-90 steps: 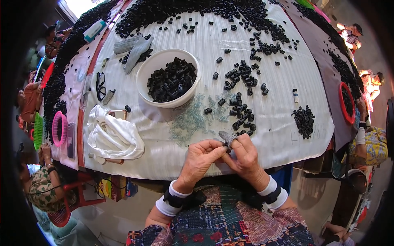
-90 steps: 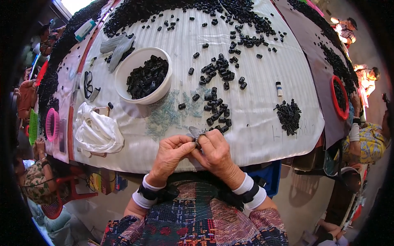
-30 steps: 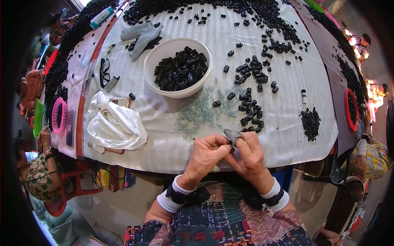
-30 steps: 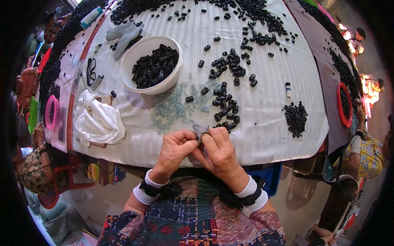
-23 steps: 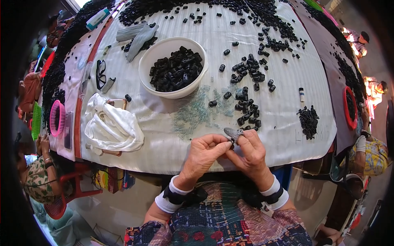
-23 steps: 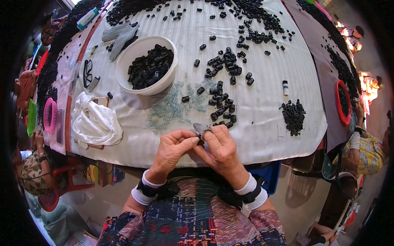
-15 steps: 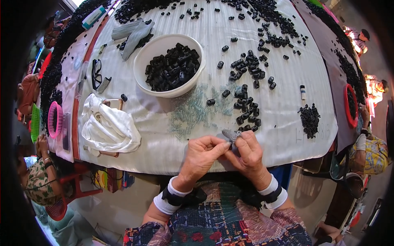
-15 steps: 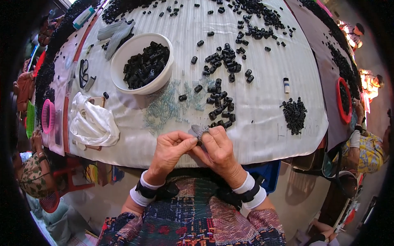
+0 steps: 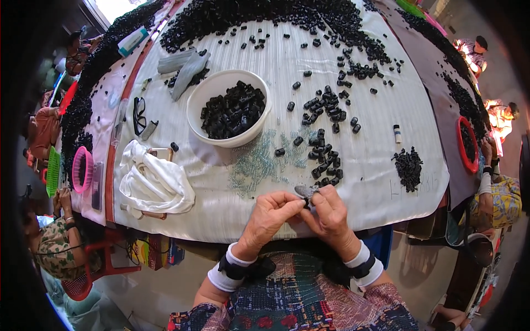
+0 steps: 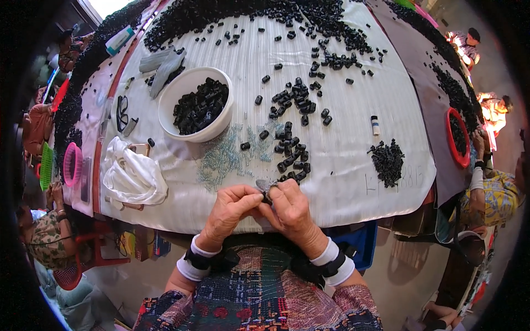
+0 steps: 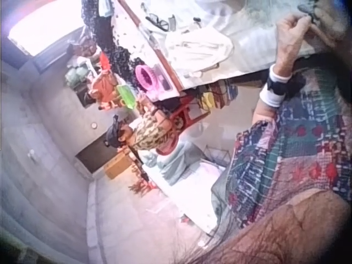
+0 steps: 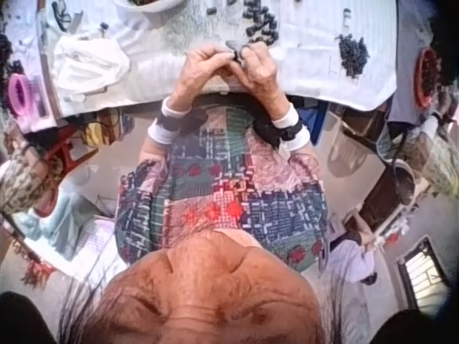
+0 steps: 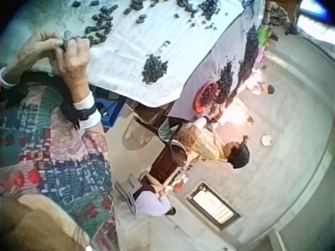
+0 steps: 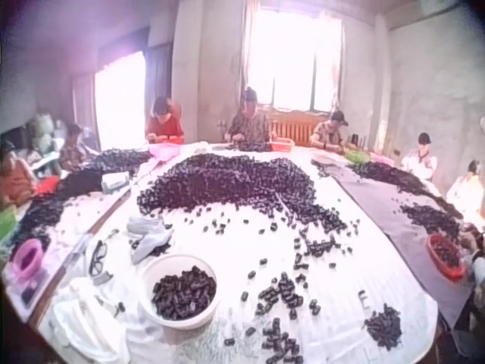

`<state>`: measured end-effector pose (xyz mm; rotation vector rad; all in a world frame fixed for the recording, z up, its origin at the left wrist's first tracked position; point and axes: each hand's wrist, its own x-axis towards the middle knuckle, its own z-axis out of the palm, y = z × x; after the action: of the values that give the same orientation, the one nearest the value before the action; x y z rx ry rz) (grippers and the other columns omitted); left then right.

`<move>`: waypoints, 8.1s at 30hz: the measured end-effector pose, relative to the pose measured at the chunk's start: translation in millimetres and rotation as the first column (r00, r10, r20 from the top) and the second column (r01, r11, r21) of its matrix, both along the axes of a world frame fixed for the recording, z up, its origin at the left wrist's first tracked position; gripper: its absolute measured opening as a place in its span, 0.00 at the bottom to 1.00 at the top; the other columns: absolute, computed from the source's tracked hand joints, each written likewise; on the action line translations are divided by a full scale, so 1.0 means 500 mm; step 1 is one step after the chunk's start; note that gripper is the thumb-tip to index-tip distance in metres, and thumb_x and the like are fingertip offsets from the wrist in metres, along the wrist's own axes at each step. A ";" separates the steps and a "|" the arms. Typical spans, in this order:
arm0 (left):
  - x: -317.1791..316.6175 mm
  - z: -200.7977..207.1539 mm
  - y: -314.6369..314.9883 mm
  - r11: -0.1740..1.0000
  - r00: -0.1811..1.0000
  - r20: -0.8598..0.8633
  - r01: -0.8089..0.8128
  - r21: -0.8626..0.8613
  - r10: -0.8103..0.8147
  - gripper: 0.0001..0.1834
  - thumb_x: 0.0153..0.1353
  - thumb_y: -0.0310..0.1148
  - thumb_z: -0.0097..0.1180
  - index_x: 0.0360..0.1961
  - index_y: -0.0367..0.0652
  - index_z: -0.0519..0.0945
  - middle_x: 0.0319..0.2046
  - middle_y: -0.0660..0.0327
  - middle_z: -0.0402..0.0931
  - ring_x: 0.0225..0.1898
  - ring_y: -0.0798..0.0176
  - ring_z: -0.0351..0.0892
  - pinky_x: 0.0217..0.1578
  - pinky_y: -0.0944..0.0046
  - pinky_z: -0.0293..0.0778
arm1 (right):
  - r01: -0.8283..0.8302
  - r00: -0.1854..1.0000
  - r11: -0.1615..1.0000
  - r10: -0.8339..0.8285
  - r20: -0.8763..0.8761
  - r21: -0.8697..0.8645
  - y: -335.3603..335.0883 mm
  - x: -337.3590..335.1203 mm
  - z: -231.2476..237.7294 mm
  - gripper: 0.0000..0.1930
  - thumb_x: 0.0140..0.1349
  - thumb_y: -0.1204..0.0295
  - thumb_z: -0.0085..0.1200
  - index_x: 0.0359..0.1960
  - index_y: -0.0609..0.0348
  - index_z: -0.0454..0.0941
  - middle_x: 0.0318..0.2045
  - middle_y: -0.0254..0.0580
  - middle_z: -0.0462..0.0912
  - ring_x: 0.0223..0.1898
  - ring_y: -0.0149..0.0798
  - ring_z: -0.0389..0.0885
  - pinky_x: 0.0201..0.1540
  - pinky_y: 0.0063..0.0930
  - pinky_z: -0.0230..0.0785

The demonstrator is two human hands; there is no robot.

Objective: Sorting and preparing small black shoe components at a production table.

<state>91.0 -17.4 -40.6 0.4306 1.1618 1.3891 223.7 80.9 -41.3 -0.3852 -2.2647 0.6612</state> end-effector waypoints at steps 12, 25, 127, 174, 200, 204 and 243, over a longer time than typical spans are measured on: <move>-0.014 0.021 -0.003 0.998 0.999 0.016 0.046 0.035 -0.046 0.08 0.60 0.28 0.54 0.35 0.32 0.77 0.29 0.56 0.79 0.27 0.66 0.80 0.28 0.69 0.77 | -0.092 0.992 0.987 0.103 0.078 -0.133 0.012 -0.002 0.057 0.19 0.42 0.76 0.64 0.36 0.67 0.71 0.30 0.49 0.72 0.29 0.49 0.72 0.30 0.33 0.68; -0.200 0.123 0.049 0.873 0.895 0.147 -0.444 0.202 0.421 0.15 0.65 0.37 0.47 0.42 0.33 0.75 0.36 0.51 0.79 0.29 0.62 0.82 0.25 0.69 0.79 | 0.098 0.991 0.993 -0.092 0.102 -0.061 0.061 -0.101 0.028 0.19 0.47 0.83 0.54 0.45 0.63 0.74 0.35 0.44 0.79 0.39 0.47 0.73 0.43 0.34 0.67; -0.064 -0.002 0.007 0.989 0.988 0.032 -0.149 0.025 0.148 0.08 0.56 0.22 0.56 0.37 0.35 0.74 0.27 0.59 0.77 0.25 0.68 0.78 0.25 0.71 0.76 | 0.315 0.854 0.890 -0.418 0.311 0.331 0.166 -0.152 -0.006 0.10 0.52 0.74 0.46 0.37 0.54 0.70 0.28 0.40 0.74 0.34 0.43 0.74 0.37 0.38 0.63; -0.024 0.001 0.003 0.987 0.990 0.076 -0.128 0.100 0.121 0.08 0.59 0.25 0.55 0.40 0.37 0.73 0.30 0.58 0.78 0.25 0.69 0.78 0.24 0.73 0.75 | -0.089 0.981 0.548 -0.099 -0.170 -0.832 0.010 -0.009 0.035 0.14 0.56 0.82 0.50 0.46 0.64 0.72 0.32 0.27 0.75 0.33 0.18 0.71 0.35 0.12 0.64; -0.026 0.019 0.002 0.989 0.995 0.064 -0.086 0.120 0.078 0.12 0.58 0.24 0.56 0.43 0.31 0.75 0.34 0.54 0.80 0.32 0.64 0.82 0.29 0.73 0.78 | -0.143 0.944 0.525 -0.181 -0.275 -0.839 -0.020 -0.046 0.037 0.13 0.58 0.83 0.51 0.45 0.64 0.71 0.33 0.31 0.77 0.34 0.23 0.75 0.36 0.19 0.73; -0.024 0.020 0.003 0.988 0.995 0.053 -0.090 0.123 0.084 0.11 0.58 0.24 0.56 0.42 0.31 0.75 0.34 0.54 0.80 0.32 0.64 0.82 0.29 0.73 0.78 | -0.145 0.940 0.517 -0.194 -0.281 -0.843 -0.023 -0.047 0.033 0.12 0.58 0.83 0.51 0.44 0.65 0.72 0.33 0.31 0.77 0.34 0.23 0.75 0.35 0.18 0.71; -0.044 -0.019 0.000 0.969 0.990 0.089 -0.123 0.215 0.106 0.09 0.57 0.20 0.55 0.40 0.32 0.75 0.35 0.54 0.80 0.33 0.66 0.81 0.35 0.71 0.77 | 0.370 0.908 0.831 -0.417 -0.026 -0.416 0.085 -0.007 0.030 0.10 0.55 0.84 0.50 0.40 0.65 0.75 0.28 0.36 0.80 0.24 0.24 0.74 0.26 0.18 0.67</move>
<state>69.1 -17.3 -50.1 0.4682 0.9862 1.6298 220.0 123.3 -26.2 -0.9639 -1.8438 0.9000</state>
